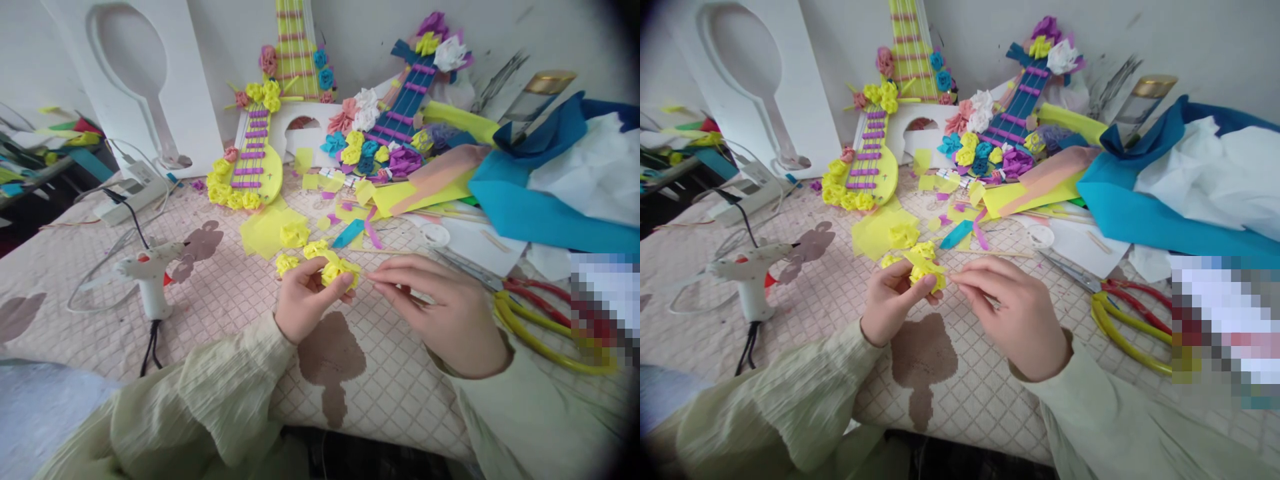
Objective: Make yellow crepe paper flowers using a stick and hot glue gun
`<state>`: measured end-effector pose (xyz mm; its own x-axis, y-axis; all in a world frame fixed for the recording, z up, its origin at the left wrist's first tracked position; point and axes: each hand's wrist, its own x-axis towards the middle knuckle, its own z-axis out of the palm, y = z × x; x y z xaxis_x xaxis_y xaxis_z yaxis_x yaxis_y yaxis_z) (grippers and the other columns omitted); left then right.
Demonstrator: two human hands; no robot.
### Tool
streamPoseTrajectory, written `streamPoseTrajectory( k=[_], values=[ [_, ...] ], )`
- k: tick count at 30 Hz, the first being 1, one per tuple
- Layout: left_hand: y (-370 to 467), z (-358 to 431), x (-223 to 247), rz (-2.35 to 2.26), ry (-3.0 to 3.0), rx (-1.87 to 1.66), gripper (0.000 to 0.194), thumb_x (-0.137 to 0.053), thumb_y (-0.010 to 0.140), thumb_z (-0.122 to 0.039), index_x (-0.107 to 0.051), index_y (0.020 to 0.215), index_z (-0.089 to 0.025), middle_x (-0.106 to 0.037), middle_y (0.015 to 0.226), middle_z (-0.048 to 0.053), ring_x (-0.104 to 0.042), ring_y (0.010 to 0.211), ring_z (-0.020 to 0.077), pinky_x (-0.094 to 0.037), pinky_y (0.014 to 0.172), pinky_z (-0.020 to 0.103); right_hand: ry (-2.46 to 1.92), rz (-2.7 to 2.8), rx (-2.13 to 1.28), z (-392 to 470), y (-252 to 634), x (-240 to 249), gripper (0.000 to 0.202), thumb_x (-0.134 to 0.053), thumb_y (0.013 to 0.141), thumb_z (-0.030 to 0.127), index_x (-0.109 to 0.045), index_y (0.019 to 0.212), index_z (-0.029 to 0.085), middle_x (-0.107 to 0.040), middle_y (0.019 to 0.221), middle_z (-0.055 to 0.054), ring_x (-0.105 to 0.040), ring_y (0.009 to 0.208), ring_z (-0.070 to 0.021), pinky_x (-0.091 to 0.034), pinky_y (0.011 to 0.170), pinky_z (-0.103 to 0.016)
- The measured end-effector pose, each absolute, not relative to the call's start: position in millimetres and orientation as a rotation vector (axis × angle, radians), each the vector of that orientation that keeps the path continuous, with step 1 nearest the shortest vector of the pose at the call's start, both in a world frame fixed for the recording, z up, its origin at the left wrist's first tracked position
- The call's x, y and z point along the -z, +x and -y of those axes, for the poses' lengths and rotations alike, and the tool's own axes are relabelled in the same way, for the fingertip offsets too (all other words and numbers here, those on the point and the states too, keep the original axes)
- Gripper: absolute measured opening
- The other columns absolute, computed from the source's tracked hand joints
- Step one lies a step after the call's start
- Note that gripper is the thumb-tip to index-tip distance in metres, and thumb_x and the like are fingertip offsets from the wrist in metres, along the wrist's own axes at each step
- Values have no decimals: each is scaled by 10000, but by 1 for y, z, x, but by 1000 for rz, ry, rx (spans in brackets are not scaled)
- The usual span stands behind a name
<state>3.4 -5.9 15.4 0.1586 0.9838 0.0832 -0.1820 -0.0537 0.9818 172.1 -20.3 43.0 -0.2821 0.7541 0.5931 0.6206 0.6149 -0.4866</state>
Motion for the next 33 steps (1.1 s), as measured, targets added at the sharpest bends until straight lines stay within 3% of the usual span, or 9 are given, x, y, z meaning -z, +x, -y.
streamPoseTrajectory(
  k=[13,20,28,33],
  values=[
    [1,3,-16,-966,1179,-1339,164,-668,704,-262,-595,713,-116,-602,594,-6,-594,494,81,-539,470,178,-1262,1992,-369,12,184,-46,121,-577,755,153,-660,819,213,-708,855,-18,-653,718,-145,-522,552,-233],
    [1,2,-11,-966,1252,-1276,178,-665,704,-270,-581,759,-123,-593,638,2,-595,527,91,-528,489,192,-1405,2301,-282,0,191,-30,147,-559,734,123,-683,741,203,-709,743,-2,-655,663,-163,-521,604,-291],
    [-1,3,-2,-1138,1623,-1163,228,-623,726,-332,-594,827,-130,-585,671,28,-550,551,105,-481,501,217,-1144,1987,-173,12,176,-43,83,-568,767,152,-637,780,197,-659,737,-21,-592,652,-130,-482,611,-262],
    [0,1,-1,-1162,1839,-1165,151,-615,690,-247,-602,788,-134,-576,657,17,-502,561,99,-429,501,201,-1020,2031,-127,22,153,-46,97,-560,781,147,-644,817,179,-601,689,-28,-545,654,-132,-454,616,-274]
  ],
)
